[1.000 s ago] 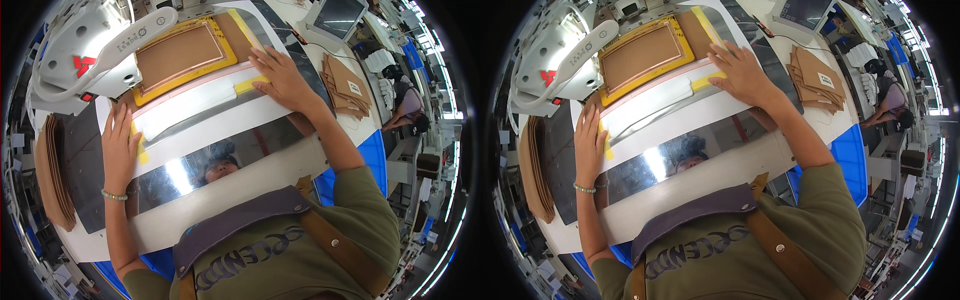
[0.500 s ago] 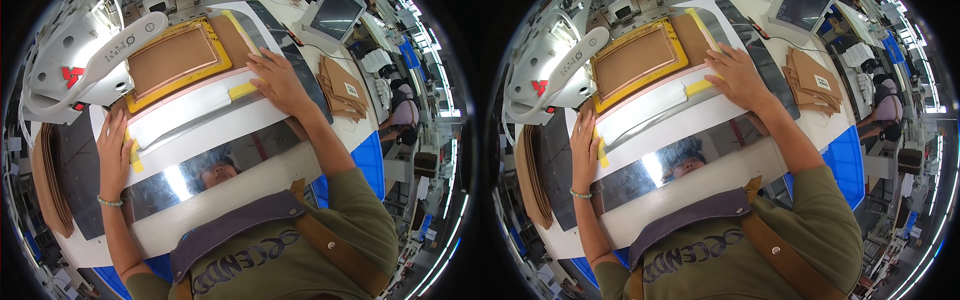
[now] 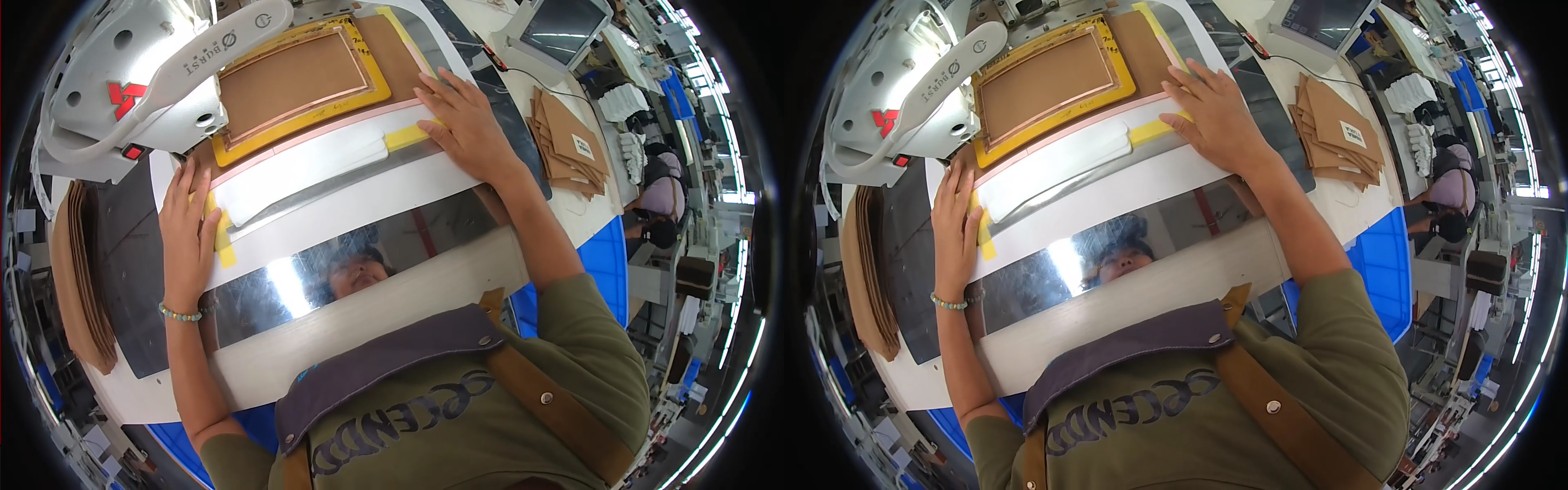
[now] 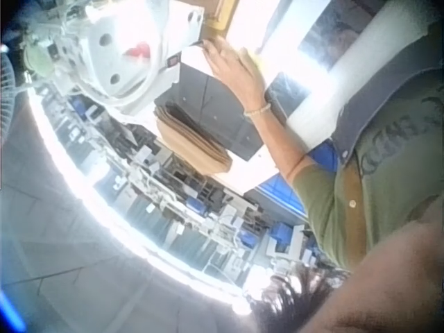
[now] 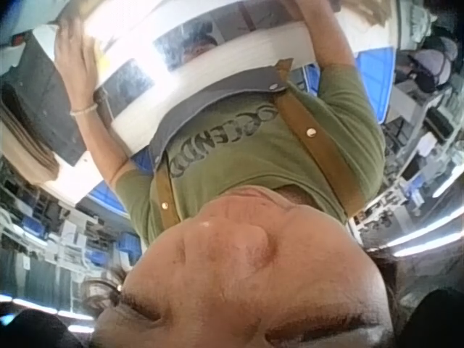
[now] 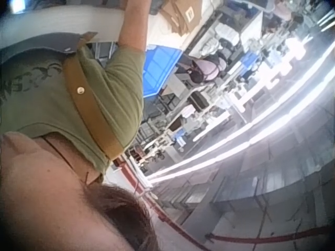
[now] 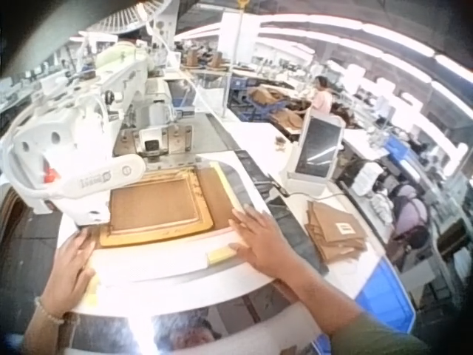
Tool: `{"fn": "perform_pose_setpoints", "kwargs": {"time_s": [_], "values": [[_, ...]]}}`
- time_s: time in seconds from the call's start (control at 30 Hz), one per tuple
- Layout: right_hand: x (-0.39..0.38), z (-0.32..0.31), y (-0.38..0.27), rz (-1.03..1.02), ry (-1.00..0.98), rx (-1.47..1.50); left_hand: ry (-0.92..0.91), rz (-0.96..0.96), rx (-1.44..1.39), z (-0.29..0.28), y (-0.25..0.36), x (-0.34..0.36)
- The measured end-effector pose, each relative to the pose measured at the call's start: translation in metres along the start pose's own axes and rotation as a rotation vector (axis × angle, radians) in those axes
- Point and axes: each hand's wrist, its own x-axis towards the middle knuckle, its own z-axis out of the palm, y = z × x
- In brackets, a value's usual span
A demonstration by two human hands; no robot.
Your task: Sewing labels onto leather or fabric components using an industrial sewing machine.
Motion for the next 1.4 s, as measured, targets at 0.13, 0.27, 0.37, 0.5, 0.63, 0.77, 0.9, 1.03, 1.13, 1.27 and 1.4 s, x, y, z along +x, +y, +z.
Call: {"fn": "perform_pose_setpoints", "kwargs": {"time_s": [0.13, 0.27, 0.37, 0.5, 0.63, 0.77, 0.9, 1.03, 1.13, 1.27, 1.4], "values": [[0.001, -0.001, -0.002, -0.003, 0.031, -0.032, 0.313, -0.072, -0.095, -0.006, -0.005, -0.001], [0.001, -0.006, -0.001, -0.015, -0.032, -0.014, 0.384, -0.067, -0.083, -0.010, -0.010, -0.007], [0.001, -0.006, -0.004, 0.002, -0.045, -0.016, 0.292, -0.059, 0.018, -0.009, -0.004, -0.007], [0.001, -0.004, -0.003, 0.009, -0.053, -0.028, 0.199, -0.045, 0.100, -0.005, -0.002, -0.007], [0.001, -0.005, -0.003, 0.008, -0.059, -0.031, 0.164, -0.069, 0.092, -0.001, -0.005, -0.007], [0.002, -0.005, -0.004, 0.004, -0.061, -0.024, 0.163, -0.076, 0.048, -0.004, -0.004, -0.007], [0.003, -0.003, -0.005, 0.002, -0.047, -0.026, 0.170, -0.093, -0.036, -0.004, -0.006, -0.009], [-0.001, -0.004, -0.002, -0.005, -0.027, -0.021, 0.154, -0.089, -0.019, -0.005, -0.004, -0.007], [-0.008, -0.004, 0.009, -0.032, 0.030, -0.045, 0.159, -0.027, -0.080, -0.004, -0.002, -0.001], [-0.003, -0.009, 0.012, -0.087, 0.210, 0.007, 0.135, -0.019, -0.012, -0.002, -0.010, -0.014], [-0.026, -0.079, 0.060, 0.107, 0.497, -0.054, 0.157, -0.036, -0.061, -0.002, -0.002, -0.008]]}}
